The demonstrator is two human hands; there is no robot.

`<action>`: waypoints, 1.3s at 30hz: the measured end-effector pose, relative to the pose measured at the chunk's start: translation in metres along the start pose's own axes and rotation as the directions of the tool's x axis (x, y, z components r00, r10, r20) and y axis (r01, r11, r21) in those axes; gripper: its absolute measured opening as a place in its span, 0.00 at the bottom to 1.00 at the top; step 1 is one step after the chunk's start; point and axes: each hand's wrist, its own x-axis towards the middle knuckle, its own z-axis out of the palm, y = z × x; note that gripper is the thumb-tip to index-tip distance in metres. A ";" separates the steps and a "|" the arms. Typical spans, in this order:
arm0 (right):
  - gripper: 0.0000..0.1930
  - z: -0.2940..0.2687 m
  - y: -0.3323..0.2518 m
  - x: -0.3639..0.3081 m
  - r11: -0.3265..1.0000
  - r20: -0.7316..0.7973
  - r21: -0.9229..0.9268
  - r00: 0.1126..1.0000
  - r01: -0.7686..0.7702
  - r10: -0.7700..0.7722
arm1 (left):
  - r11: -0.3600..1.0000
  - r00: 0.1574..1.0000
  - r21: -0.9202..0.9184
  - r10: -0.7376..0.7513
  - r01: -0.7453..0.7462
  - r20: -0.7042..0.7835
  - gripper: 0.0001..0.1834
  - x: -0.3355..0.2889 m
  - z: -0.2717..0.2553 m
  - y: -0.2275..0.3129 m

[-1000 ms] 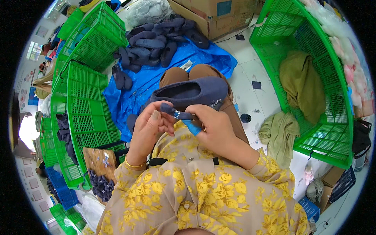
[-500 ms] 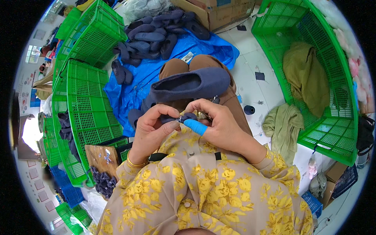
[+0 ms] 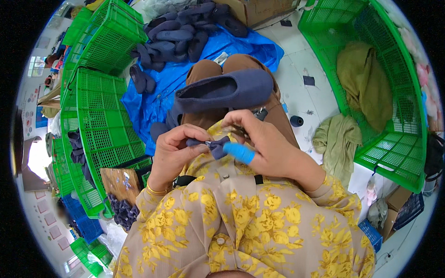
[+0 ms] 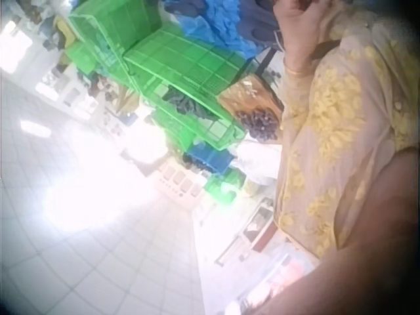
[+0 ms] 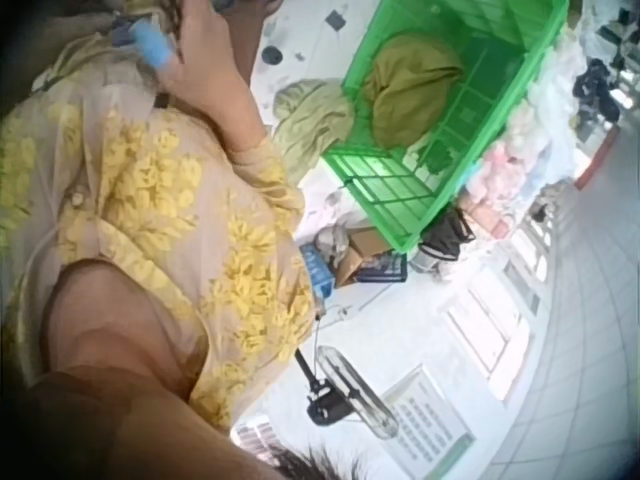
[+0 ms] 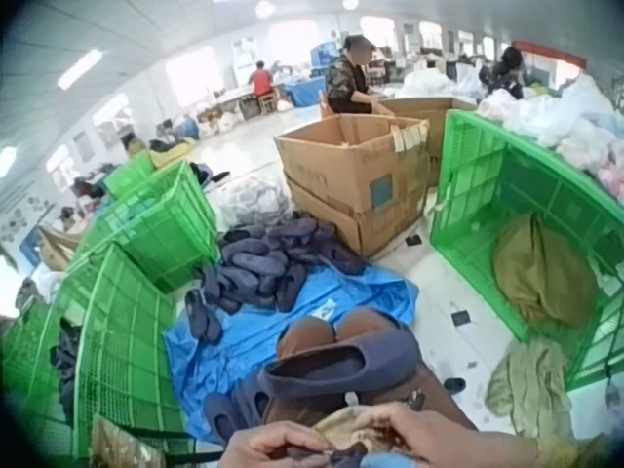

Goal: The person sits on the floor and uses a blue-handled tool to stitch or attach a small piece of fabric to a dark blue slipper. They handle the slipper and tool repeatedly, working on the same item.

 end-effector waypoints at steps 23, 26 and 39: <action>0.30 -0.011 -0.002 -0.009 0.898 0.307 -0.280 0.918 0.339 -0.251 | 0.997 0.989 -0.069 -0.029 0.039 0.148 0.08 -0.010 -0.002 -0.012; 0.30 -0.014 -0.007 -0.009 0.914 0.350 -0.281 0.918 0.293 -0.187 | 0.996 0.988 -0.083 -0.021 0.034 0.153 0.07 -0.011 -0.002 -0.014; 0.25 -0.017 -0.014 -0.001 0.876 0.462 -0.345 0.874 0.337 -0.154 | 0.995 0.970 -0.004 -0.095 0.098 0.226 0.07 -0.008 0.000 -0.006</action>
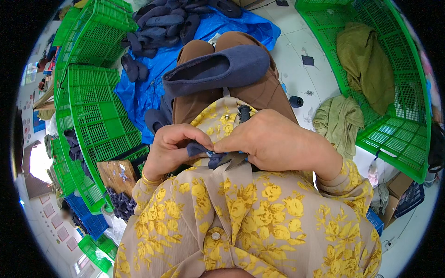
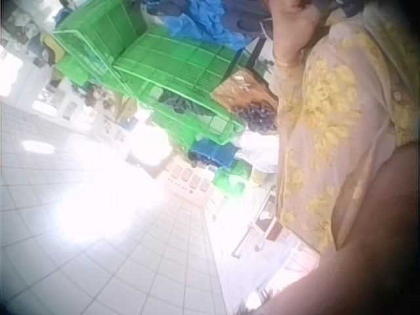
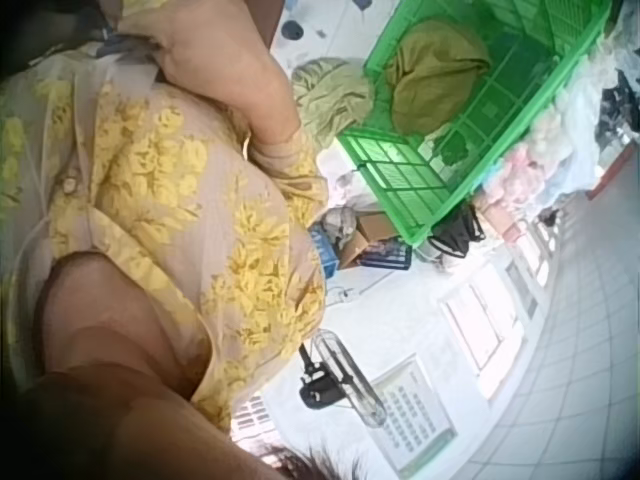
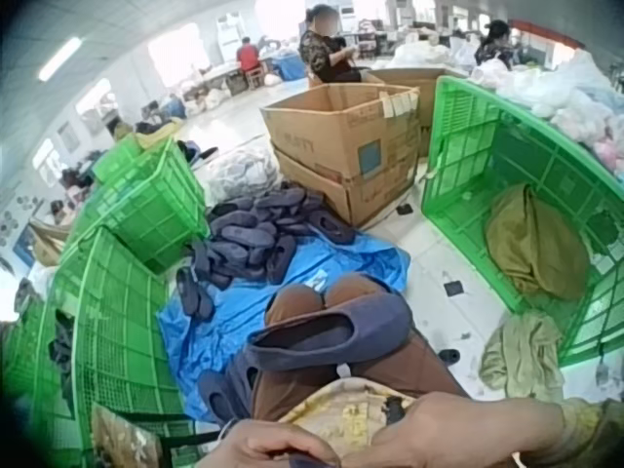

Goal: The person sits on the floor and uses a blue-handled tool to stitch or attach a small piece of fabric to a dark blue slipper. They handle the slipper and tool repeatedly, working on the same item.

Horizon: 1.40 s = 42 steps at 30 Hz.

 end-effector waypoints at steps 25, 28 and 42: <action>0.15 0.024 0.002 -0.001 0.975 -0.053 0.114 0.979 -0.191 0.198 | 1.000 1.000 0.009 0.004 -0.004 0.029 0.08 -0.001 -0.002 -0.016; 0.17 0.031 0.010 -0.007 0.971 -0.077 0.142 0.976 -0.190 0.202 | 0.988 0.987 0.005 -0.152 0.152 0.056 0.10 0.004 -0.002 -0.022; 0.19 0.045 0.016 0.003 0.960 -0.240 0.279 0.969 0.016 0.053 | 0.994 0.996 -0.065 0.087 -0.087 -0.009 0.07 0.012 0.006 -0.026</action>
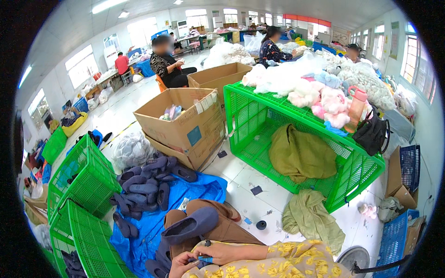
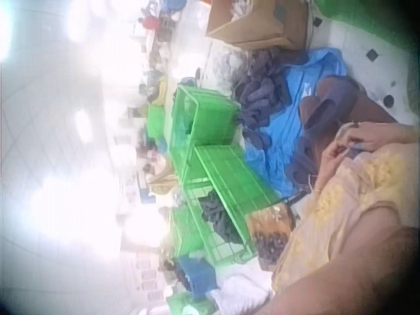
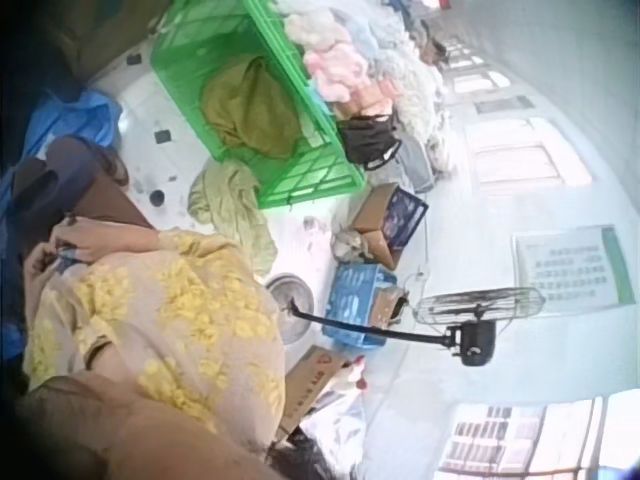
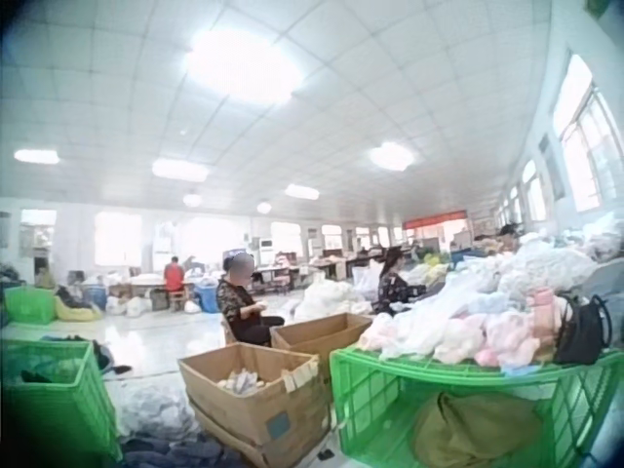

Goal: The person sits on the floor and uses a blue-handled tool to stitch or attach a small piece of fabric to a dark blue slipper. They handle the slipper and tool repeatedly, working on the same item.

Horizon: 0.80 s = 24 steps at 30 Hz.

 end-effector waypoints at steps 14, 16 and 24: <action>0.25 -0.004 -0.004 0.011 0.811 -0.115 -0.578 0.976 0.086 -0.185 | 0.979 0.963 -0.168 -0.150 0.114 -0.224 0.07 0.011 0.011 0.010; 0.24 0.000 -0.005 0.010 0.772 -0.137 -0.625 0.956 0.118 -0.258 | 0.974 0.949 -0.180 -0.183 0.139 -0.258 0.07 0.007 0.006 -0.002; 0.16 0.011 -0.017 0.019 0.573 -0.215 -0.815 0.871 0.090 -0.442 | 0.911 0.917 0.412 0.174 -0.012 -0.358 0.08 0.023 0.016 0.012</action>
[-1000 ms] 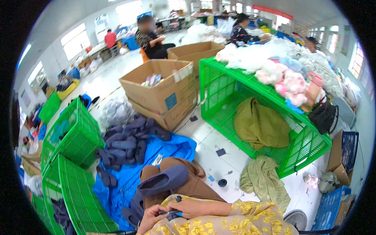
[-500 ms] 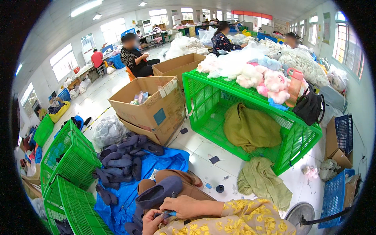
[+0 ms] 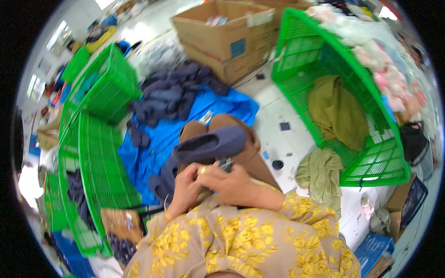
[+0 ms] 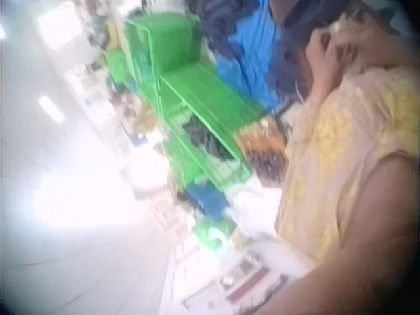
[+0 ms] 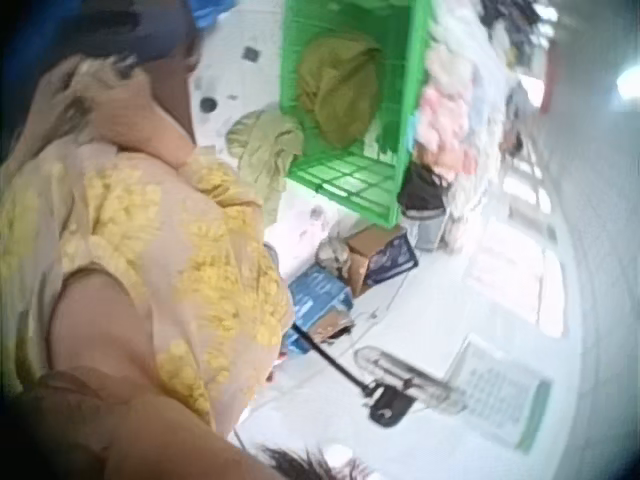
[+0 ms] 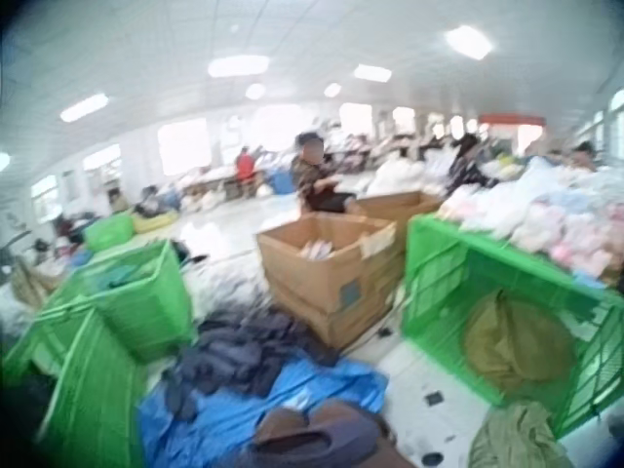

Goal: The person sits on the floor and uses a blue-handled tool to stitch or attach a small piece of fabric to a dark blue slipper. They handle the slipper and tool repeatedly, working on the same item.

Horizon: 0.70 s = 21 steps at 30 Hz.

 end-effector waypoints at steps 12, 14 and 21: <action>0.07 -0.141 0.084 -0.021 0.063 -0.039 0.998 0.570 -0.023 0.821 | 0.995 0.997 0.072 -0.068 0.071 -0.032 0.05 0.011 -0.030 0.001; 0.07 -0.190 0.105 -0.051 0.192 -0.140 0.981 0.570 -0.032 0.809 | 0.998 0.999 0.021 -0.051 0.051 -0.006 0.04 0.017 -0.031 -0.003; 0.08 -0.149 0.098 -0.066 0.565 -0.425 0.699 0.382 -0.437 0.821 | 0.968 0.973 -0.164 -0.161 0.188 0.163 0.07 0.035 -0.011 0.013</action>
